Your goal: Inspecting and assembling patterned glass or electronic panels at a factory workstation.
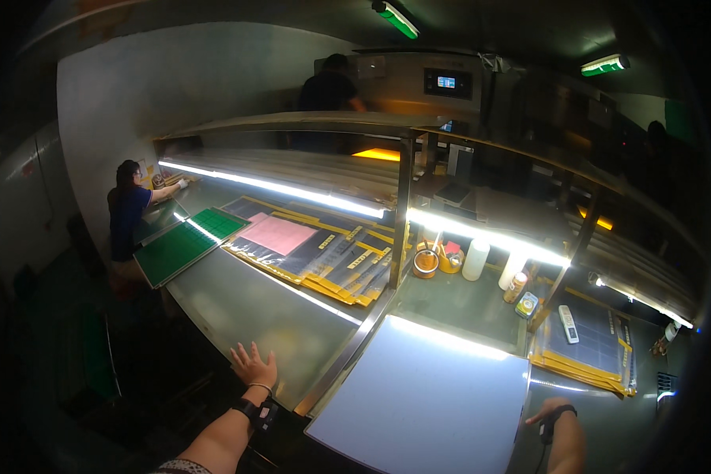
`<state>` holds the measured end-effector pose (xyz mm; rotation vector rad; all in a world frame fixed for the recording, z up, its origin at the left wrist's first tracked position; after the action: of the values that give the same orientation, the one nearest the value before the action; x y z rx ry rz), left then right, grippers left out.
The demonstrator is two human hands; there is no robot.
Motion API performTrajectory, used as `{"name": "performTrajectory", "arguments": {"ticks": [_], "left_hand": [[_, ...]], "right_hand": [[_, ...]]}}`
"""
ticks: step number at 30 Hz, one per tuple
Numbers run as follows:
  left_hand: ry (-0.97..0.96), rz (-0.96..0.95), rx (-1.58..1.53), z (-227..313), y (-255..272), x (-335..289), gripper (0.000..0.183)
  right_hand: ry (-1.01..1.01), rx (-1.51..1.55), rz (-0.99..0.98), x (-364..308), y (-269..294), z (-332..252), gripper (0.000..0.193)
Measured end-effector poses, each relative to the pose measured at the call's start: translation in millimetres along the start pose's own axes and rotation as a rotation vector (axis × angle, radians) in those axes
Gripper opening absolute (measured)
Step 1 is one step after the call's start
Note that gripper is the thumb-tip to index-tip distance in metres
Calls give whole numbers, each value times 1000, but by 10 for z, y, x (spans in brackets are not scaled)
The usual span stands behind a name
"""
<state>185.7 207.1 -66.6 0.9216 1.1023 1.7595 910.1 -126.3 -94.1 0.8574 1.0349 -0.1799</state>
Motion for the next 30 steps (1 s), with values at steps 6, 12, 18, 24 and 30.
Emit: {"name": "performTrajectory", "arguments": {"ticks": [6,12,18,24,30], "left_hand": [[5,-5,-7,-25,-7,-6,62],[13,-6,-3,-5,12,-15,62],[16,-13,-6,-8,18,-13,62],[9,0,-6,-24,-18,-5,62],[3,11,-9,-27,-15,-1,62]], "right_hand": [[21,28,-42,-49,-6,-23,70],[23,11,-36,27,-15,14,70],[25,74,-66,32,-35,30,70],[31,47,-61,-16,-12,-5,70],[14,46,-56,-176,5,-76,71]]}}
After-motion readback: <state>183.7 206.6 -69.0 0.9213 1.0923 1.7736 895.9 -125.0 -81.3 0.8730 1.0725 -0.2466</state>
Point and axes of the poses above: each hand's wrist, its own x-axis towards the middle knuckle, its own y-axis out of the back of the hand, z = x × y, the point moved 8 cm from there along x, towards the middle knuckle, and after that the axes turned 7 degrees about -z, right-handed, at the moved point
